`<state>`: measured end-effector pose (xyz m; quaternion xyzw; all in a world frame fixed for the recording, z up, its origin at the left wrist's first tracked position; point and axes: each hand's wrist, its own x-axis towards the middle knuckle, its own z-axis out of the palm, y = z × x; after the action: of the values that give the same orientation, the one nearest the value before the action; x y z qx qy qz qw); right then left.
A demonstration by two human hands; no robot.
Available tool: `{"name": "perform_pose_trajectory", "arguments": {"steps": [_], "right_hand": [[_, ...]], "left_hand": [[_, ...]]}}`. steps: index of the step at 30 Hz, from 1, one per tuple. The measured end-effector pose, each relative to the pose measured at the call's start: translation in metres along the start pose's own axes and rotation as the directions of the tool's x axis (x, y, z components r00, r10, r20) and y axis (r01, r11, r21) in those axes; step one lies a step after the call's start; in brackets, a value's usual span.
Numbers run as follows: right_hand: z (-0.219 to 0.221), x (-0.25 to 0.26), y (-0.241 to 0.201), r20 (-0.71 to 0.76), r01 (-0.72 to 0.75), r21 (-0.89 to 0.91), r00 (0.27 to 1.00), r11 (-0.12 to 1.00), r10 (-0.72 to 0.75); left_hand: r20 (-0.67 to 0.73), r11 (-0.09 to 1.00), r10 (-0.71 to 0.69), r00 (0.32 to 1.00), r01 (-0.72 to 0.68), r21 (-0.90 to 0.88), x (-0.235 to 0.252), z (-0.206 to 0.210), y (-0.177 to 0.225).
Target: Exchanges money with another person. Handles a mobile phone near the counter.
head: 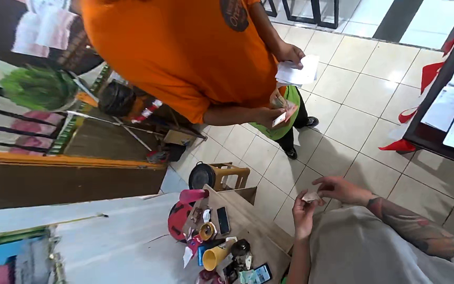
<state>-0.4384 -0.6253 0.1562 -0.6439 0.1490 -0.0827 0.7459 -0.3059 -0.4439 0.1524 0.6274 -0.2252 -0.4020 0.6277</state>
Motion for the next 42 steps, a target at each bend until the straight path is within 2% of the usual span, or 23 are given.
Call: {"name": "perform_pose_trajectory", "arguments": {"steps": [3,8,12,15,18,22,24,31,35,42], "right_hand": [[0.003,-0.001,-0.001,-0.054,-0.018,0.099,0.998,0.995,0.023],[0.01,-0.004,-0.002,-0.025,-0.032,0.102,0.999,0.994,0.035],[0.014,-0.007,-0.005,-0.012,0.004,0.096,1.0,0.995,-0.003],[0.013,-0.009,-0.013,-0.018,-0.074,0.112,0.997,0.991,0.076],[0.016,-0.01,-0.01,-0.114,-0.06,0.035,0.992,0.998,0.063],[0.016,-0.012,-0.003,-0.198,-0.014,0.046,0.98,0.999,0.023],[0.016,-0.013,-0.002,-0.222,-0.01,0.036,0.975,0.999,0.018],[0.019,-0.017,-0.003,-0.262,0.012,0.072,0.965,0.997,0.007],[0.017,-0.016,-0.002,-0.22,0.031,0.087,0.976,0.996,-0.011],[0.025,-0.01,-0.004,-0.124,0.059,0.084,0.991,0.995,-0.049]], "left_hand": [[-0.005,0.998,-0.027,1.0,0.027,-0.059,0.0,-0.003,0.004],[-0.002,0.996,-0.06,0.998,0.059,-0.06,-0.001,-0.003,0.006],[-0.069,0.995,-0.103,0.992,0.102,-0.012,0.0,0.002,0.011],[-0.082,0.994,-0.104,0.991,0.107,0.029,0.0,0.004,0.015],[-0.046,0.994,-0.089,0.995,0.092,0.061,-0.001,0.004,0.016],[0.006,0.994,-0.01,1.0,0.009,0.107,-0.002,0.004,0.012],[0.031,0.99,0.042,0.999,-0.046,0.131,-0.002,0.005,0.013],[0.116,0.983,0.033,0.993,-0.053,0.176,-0.005,0.003,0.026],[0.054,0.983,0.057,0.997,-0.066,0.173,-0.01,-0.003,0.027],[-0.091,0.999,0.017,0.996,-0.019,-0.026,-0.017,-0.008,0.02]]}}
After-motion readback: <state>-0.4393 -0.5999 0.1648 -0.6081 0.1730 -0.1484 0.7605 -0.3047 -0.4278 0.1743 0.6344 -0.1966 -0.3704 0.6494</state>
